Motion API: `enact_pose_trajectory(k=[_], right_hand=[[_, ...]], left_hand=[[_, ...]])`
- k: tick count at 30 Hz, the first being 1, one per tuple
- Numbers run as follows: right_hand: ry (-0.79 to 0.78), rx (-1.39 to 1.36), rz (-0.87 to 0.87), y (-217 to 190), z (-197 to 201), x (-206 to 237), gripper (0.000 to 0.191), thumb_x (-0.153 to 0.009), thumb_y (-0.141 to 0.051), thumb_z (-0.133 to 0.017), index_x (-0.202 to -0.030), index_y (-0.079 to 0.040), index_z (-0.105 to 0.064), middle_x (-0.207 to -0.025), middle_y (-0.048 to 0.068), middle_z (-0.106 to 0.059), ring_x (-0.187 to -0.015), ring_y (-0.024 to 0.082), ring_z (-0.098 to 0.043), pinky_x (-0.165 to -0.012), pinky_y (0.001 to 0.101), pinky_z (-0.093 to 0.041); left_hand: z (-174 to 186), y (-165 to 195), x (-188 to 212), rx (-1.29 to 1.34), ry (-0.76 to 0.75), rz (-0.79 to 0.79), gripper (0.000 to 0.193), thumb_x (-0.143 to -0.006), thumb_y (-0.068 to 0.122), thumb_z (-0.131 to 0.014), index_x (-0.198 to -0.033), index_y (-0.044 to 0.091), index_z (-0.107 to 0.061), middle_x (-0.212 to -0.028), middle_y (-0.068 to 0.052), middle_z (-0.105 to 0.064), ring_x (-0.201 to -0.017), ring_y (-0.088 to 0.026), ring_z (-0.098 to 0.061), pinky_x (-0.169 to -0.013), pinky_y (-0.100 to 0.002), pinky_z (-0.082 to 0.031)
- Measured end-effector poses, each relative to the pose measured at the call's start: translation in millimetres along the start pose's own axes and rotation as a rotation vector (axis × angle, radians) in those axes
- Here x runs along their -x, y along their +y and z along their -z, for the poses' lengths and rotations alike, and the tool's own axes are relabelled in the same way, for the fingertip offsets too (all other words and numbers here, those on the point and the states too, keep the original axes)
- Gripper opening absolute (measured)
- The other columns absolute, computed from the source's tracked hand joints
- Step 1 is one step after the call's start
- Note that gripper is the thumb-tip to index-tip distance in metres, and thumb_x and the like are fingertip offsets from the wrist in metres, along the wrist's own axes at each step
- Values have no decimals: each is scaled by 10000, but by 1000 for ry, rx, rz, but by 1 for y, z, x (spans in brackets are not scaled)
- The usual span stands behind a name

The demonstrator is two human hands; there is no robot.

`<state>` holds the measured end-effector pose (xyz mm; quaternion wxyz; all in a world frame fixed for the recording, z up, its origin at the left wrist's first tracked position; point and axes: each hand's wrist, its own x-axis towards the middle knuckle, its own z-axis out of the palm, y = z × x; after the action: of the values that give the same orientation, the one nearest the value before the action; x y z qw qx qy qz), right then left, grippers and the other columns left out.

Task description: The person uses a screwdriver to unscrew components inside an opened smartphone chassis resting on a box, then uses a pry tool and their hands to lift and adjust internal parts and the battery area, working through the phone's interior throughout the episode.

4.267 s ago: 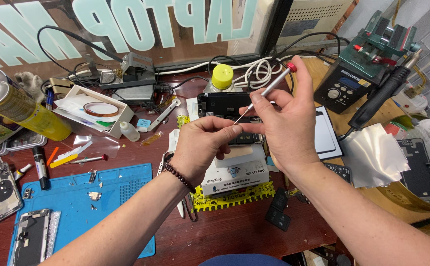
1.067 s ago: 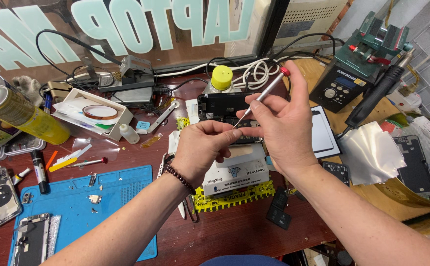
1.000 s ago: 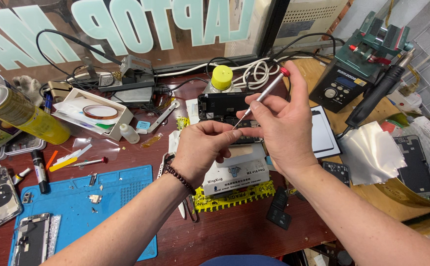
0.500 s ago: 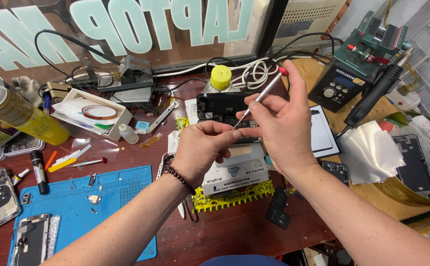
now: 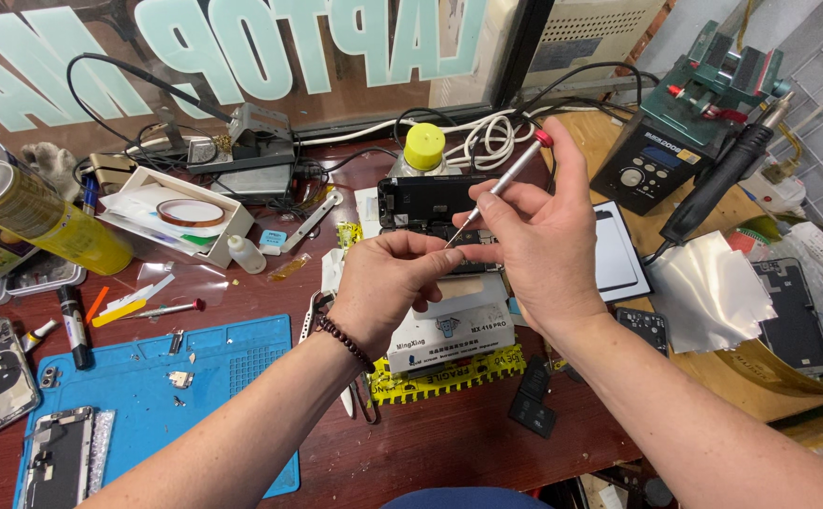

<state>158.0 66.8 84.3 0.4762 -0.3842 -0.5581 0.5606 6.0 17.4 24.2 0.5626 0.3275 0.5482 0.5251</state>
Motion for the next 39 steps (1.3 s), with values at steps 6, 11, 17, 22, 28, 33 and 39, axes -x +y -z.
enact_pose_trajectory(k=[6, 11, 17, 22, 28, 33, 39], right_hand=[[9, 9, -4, 1, -2, 0, 782, -972, -11, -613, -1595, -149, -161, -1092, 141, -730, -874, 205, -761, -642, 318, -668], [-26, 3, 4, 1, 0, 1, 794, -973, 9, -587, -1604, -158, -136, -1102, 143, -706, -893, 206, -755, -672, 320, -677], [-21, -3, -3, 3, 1, -1, 795, -971, 15, -581, -1604, -164, -134, -1107, 147, -700, -890, 210, -755, -667, 326, -676], [-15, -17, -7, 2, 1, -2, 781, -977, 5, -583, -1600, -161, -142, -1109, 149, -701, -888, 214, -754, -667, 325, -674], [-10, -25, -8, 2, 1, -2, 782, -980, -3, -583, -1603, -163, -138, -1109, 151, -701, -886, 216, -755, -661, 324, -671], [-13, -26, -6, 2, 2, -3, 787, -979, -4, -580, -1608, -166, -135, -1102, 154, -700, -882, 218, -756, -652, 325, -669], [-8, -15, -18, 3, 2, -2, 781, -981, -6, -586, -1601, -170, -140, -1099, 150, -703, -882, 213, -755, -655, 323, -672]], left_hand=[[1, -1, -1, 3, -10, -5, 189, -827, 169, -828, -913, 16, -757, -716, -23, -717, -531, -80, -629, -440, -214, -459], [1, -1, -2, -1, -14, 8, 181, -836, 160, -821, -906, 8, -752, -721, -26, -724, -532, -83, -636, -440, -215, -460], [2, 0, -2, 15, -20, 11, 187, -834, 155, -820, -924, 7, -750, -728, -27, -726, -536, -84, -643, -443, -213, -461], [1, 1, -2, 21, -24, 11, 198, -831, 159, -823, -937, 7, -753, -731, -25, -727, -541, -84, -644, -443, -212, -458], [1, 2, -2, 30, -26, 14, 201, -831, 158, -821, -942, 4, -754, -733, -27, -727, -543, -86, -646, -442, -213, -459], [1, 2, -3, 19, -17, 15, 186, -835, 151, -815, -940, 10, -754, -733, -29, -728, -541, -87, -646, -440, -214, -457], [1, -1, -2, 20, -32, 15, 171, -852, 157, -804, -923, 9, -758, -729, -28, -721, -546, -85, -647, -444, -215, -464]])
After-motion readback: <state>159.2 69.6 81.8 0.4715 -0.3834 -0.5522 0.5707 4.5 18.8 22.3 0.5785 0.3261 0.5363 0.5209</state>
